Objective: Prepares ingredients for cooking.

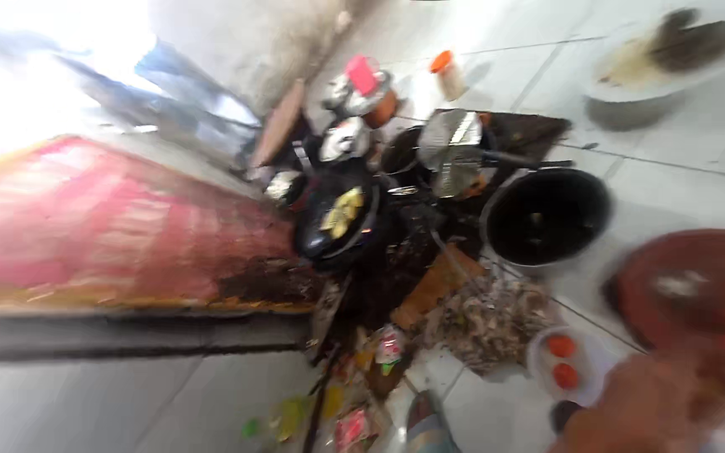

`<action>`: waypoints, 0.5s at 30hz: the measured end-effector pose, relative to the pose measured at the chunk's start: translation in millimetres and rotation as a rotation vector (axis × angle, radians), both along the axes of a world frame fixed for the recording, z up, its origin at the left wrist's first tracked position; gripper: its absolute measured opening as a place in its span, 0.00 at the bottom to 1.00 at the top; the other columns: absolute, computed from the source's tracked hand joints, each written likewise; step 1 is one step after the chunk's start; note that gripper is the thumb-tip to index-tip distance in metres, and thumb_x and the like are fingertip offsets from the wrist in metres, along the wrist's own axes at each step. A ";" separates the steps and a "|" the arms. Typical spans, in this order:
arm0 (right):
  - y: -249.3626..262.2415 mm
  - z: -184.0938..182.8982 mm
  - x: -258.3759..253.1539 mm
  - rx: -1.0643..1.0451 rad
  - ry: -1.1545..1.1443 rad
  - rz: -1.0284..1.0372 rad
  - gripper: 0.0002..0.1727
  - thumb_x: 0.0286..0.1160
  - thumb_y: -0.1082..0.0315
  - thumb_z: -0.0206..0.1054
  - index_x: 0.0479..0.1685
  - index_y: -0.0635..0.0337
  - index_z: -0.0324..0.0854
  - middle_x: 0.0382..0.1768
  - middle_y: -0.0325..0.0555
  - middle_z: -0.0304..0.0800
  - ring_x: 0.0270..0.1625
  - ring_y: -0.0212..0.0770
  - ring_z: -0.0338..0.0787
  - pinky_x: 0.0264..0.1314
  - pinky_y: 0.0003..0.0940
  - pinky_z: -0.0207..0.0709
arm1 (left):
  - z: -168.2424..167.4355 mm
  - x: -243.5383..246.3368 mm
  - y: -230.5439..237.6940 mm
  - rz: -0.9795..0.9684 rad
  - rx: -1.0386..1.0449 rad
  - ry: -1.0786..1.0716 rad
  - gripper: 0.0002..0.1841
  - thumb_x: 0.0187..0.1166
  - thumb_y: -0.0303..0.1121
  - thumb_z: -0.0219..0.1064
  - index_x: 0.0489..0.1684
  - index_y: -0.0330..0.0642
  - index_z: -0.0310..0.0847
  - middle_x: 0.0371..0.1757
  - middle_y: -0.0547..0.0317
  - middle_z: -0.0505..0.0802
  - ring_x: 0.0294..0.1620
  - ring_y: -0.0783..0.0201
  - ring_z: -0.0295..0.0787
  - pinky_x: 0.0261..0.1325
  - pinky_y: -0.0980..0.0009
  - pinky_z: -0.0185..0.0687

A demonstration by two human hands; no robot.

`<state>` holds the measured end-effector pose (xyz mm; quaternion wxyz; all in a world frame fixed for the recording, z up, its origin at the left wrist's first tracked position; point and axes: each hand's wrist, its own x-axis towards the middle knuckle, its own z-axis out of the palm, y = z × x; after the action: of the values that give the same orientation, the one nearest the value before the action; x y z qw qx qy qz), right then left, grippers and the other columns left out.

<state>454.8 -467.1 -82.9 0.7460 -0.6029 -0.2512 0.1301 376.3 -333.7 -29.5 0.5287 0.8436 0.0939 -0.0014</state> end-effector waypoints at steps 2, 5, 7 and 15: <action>-4.3 -14.3 -10.5 -0.044 -0.037 -0.145 0.12 0.73 0.72 0.70 0.48 0.44 0.91 0.45 0.23 0.94 0.45 0.22 0.91 0.47 0.22 0.88 | -2.9 7.4 -12.5 -0.018 -0.023 0.121 0.20 0.79 0.26 0.66 0.68 0.27 0.81 0.59 0.36 0.91 0.61 0.46 0.90 0.68 0.51 0.83; -11.3 -19.0 -14.8 -0.071 -0.031 -0.203 0.07 0.73 0.71 0.69 0.43 0.49 0.91 0.39 0.29 0.93 0.37 0.22 0.89 0.37 0.20 0.87 | -8.0 18.1 -12.5 -0.045 -0.081 0.363 0.16 0.85 0.32 0.63 0.63 0.32 0.85 0.49 0.43 0.93 0.49 0.53 0.91 0.59 0.53 0.84; -16.0 -21.8 -14.9 -0.079 -0.012 -0.187 0.06 0.75 0.69 0.68 0.43 0.49 0.90 0.38 0.29 0.92 0.35 0.22 0.88 0.35 0.19 0.85 | -13.1 18.7 -10.2 -0.081 -0.110 0.427 0.15 0.87 0.33 0.60 0.52 0.30 0.88 0.37 0.47 0.91 0.36 0.59 0.86 0.48 0.60 0.83; -50.3 -34.6 1.0 -0.375 -0.113 -0.197 0.16 0.86 0.64 0.55 0.55 0.62 0.87 0.46 0.39 0.93 0.41 0.26 0.88 0.42 0.24 0.83 | -43.6 12.1 -26.8 0.087 -0.365 0.339 0.14 0.89 0.29 0.54 0.43 0.30 0.85 0.25 0.63 0.85 0.23 0.77 0.80 0.34 0.78 0.80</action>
<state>455.8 -517.4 -117.5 0.6147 -0.7589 -0.2041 0.0671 388.5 -360.5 -73.1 0.6484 0.7171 0.2156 -0.1371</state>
